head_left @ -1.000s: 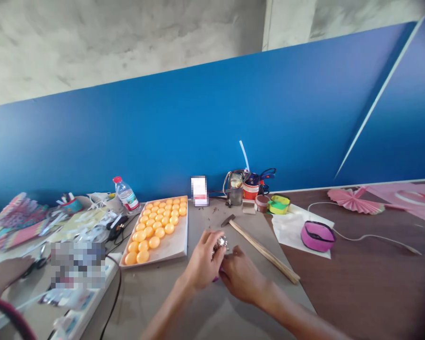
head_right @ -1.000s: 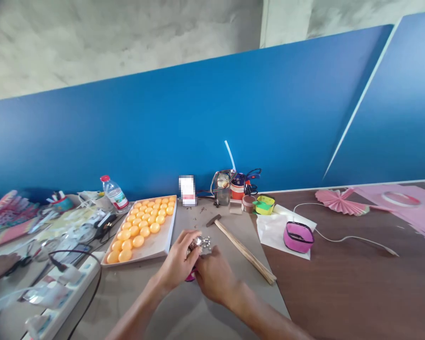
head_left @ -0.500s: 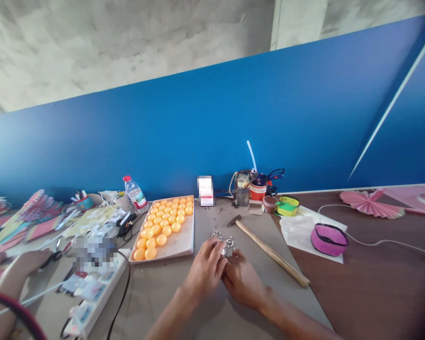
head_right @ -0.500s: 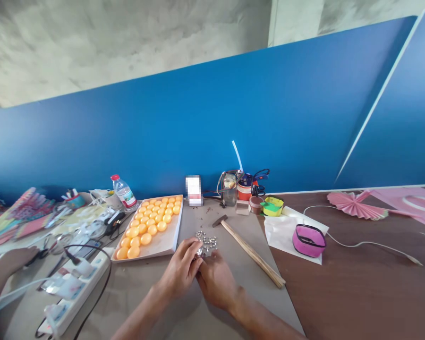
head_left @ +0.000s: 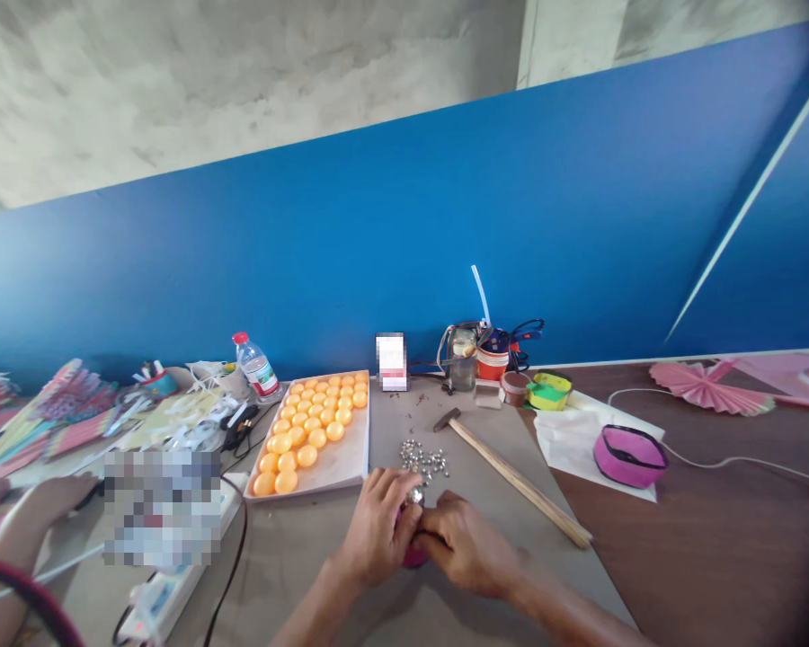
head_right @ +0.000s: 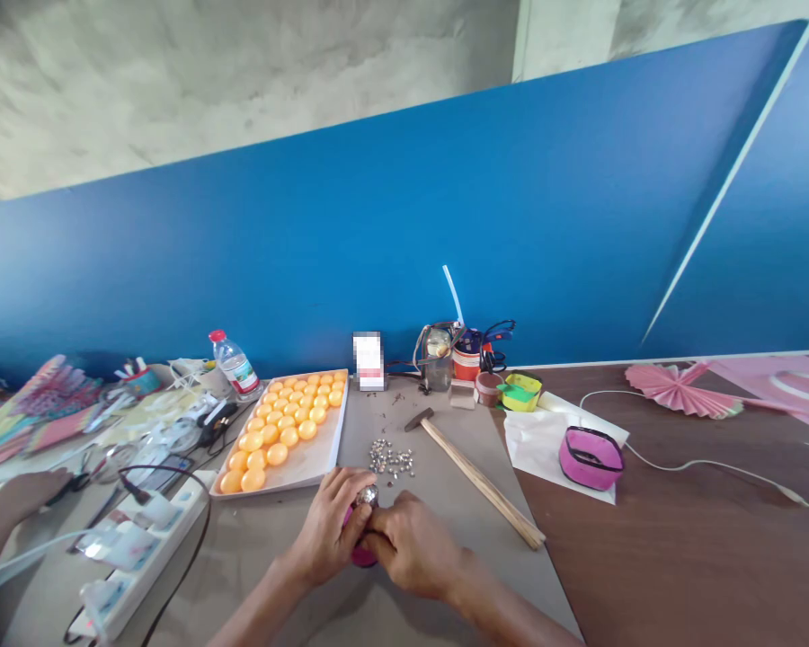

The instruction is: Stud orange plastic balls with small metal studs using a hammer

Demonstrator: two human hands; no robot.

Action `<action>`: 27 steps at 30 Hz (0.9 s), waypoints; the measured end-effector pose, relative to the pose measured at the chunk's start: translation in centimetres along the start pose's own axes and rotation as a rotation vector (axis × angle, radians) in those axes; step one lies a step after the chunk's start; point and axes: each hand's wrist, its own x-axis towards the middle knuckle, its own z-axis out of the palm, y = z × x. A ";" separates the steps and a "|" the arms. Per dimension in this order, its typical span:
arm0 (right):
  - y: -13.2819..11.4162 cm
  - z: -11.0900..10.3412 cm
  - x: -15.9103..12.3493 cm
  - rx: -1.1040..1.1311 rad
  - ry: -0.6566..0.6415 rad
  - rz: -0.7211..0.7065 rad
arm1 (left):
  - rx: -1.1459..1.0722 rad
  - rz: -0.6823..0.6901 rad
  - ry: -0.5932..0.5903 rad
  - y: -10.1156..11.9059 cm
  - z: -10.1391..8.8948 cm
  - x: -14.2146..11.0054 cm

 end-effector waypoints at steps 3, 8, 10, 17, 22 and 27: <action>0.2 0.0 0.1 0.043 0.001 0.012 | -0.095 -0.072 0.063 -0.5 0.4 -0.6; 1.0 0.0 0.1 0.100 0.003 -0.004 | -0.173 -0.135 0.076 -1.0 0.2 -1.4; 1.3 0.3 0.0 0.134 0.023 -0.002 | -0.169 -0.119 0.038 -1.1 -0.2 -1.7; 1.9 1.6 -0.5 0.339 0.099 0.132 | -0.061 -0.055 -0.118 -1.4 -1.5 -3.1; 1.8 1.6 -0.5 0.309 0.111 0.108 | -0.062 -0.084 -0.190 -0.8 -0.9 -2.6; 2.3 1.8 -0.7 0.289 0.115 0.051 | -0.161 -0.115 -0.188 0.1 -0.4 -1.5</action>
